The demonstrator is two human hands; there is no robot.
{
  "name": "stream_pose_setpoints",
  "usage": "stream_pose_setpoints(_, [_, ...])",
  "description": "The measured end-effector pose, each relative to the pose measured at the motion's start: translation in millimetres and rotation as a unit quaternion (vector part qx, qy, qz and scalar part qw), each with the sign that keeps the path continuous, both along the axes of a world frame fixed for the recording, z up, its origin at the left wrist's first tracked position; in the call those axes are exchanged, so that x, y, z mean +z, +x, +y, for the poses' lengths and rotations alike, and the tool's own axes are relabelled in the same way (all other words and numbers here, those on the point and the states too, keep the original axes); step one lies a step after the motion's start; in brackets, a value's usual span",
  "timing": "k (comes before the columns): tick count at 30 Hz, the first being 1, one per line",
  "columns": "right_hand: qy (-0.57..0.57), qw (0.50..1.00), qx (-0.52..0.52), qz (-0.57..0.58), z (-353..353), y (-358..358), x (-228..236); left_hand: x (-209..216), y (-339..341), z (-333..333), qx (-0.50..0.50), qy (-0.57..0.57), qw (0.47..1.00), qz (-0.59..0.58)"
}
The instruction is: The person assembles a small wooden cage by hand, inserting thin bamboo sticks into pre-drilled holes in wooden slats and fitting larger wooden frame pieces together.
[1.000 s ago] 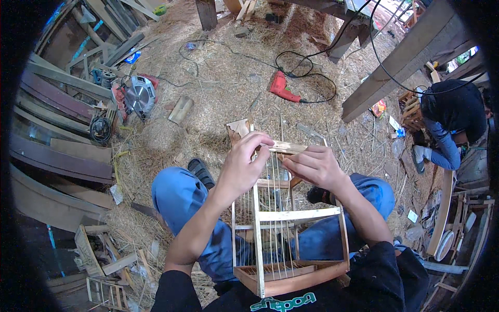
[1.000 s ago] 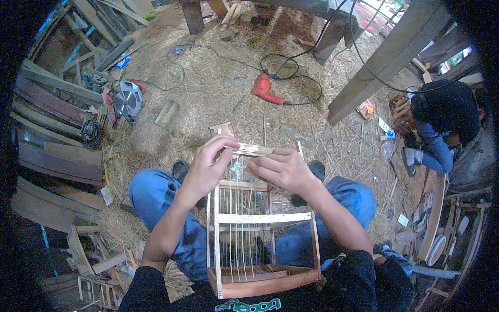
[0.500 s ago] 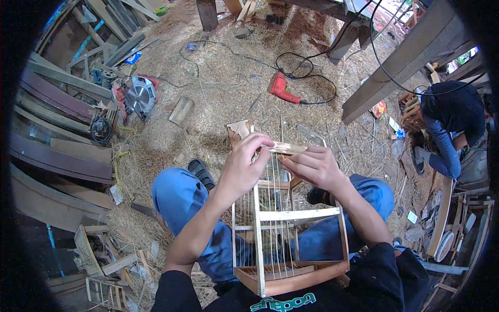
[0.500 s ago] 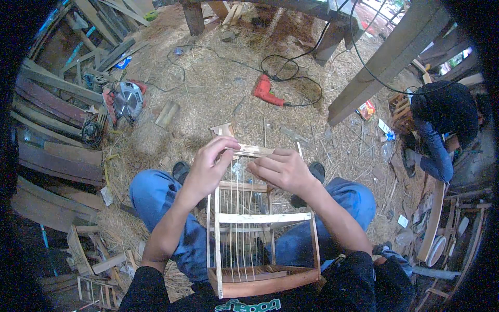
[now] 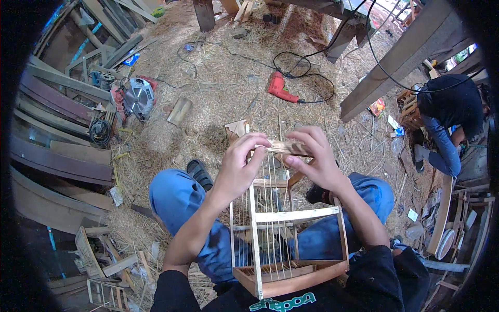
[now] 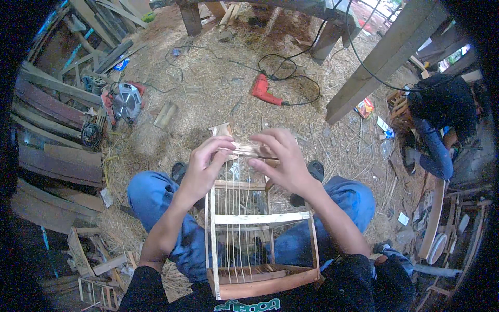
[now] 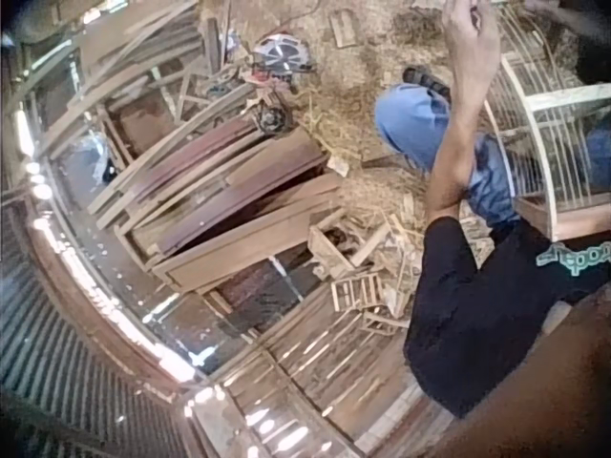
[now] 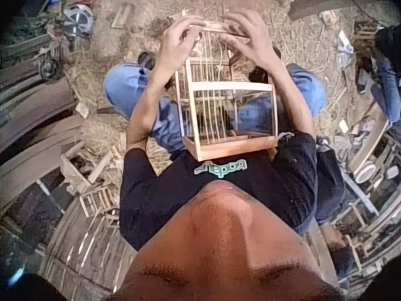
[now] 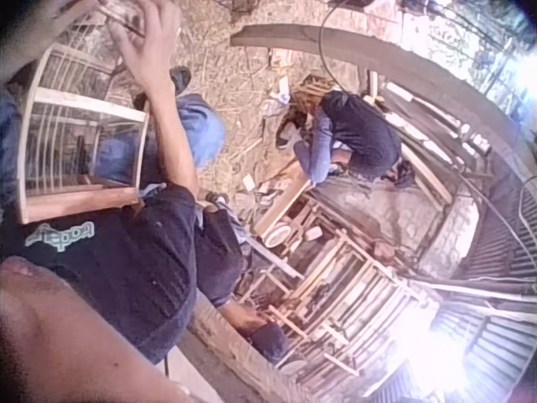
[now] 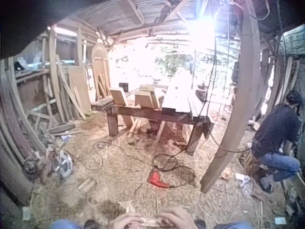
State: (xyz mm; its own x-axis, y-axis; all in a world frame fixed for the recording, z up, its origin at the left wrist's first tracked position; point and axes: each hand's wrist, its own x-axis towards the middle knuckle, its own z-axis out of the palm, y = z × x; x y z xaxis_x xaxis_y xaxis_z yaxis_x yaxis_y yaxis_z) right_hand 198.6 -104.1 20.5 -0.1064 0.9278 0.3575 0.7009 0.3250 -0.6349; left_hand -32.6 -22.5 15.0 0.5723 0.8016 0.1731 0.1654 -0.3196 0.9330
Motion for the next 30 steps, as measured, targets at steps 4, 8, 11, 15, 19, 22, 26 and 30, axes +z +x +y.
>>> stream_pose_setpoints(4, [-0.101, 0.992, 0.055, 0.046, 4, 5, -12, 0, 0, -1, 0.008, 0.018, 1.0, 0.003])
stream_pose_setpoints(8, [-0.178, 0.98, 0.071, 0.058, 7, 3, -7, 5, -1, -1, 0.009, 0.005, 1.0, 0.005])
stream_pose_setpoints(11, [-0.193, 0.976, 0.07, 0.066, 8, 2, -4, 2, -3, -1, 0.012, 0.039, 0.999, 0.01])
stream_pose_setpoints(15, [-0.178, 0.979, 0.075, 0.07, 9, 2, -9, 0, -3, -1, 0.014, 0.033, 0.999, 0.0])
stream_pose_setpoints(19, [-0.183, 0.978, 0.079, 0.067, 11, 0, -6, 1, -3, -2, 0.016, 0.032, 0.999, -0.002])
stream_pose_setpoints(22, [-0.174, 0.979, 0.079, 0.074, 12, 0, -9, 2, -5, -1, 0.009, 0.026, 1.0, 0.012])
stream_pose_setpoints(26, [-0.184, 0.967, 0.059, 0.165, 10, -3, -14, 5, -2, -2, 0.007, 0.02, 1.0, 0.014])
stream_pose_setpoints(30, [0.032, 0.999, -0.008, -0.032, 9, -7, 9, 8, -6, -2, 0.017, 0.025, 1.0, 0.008])
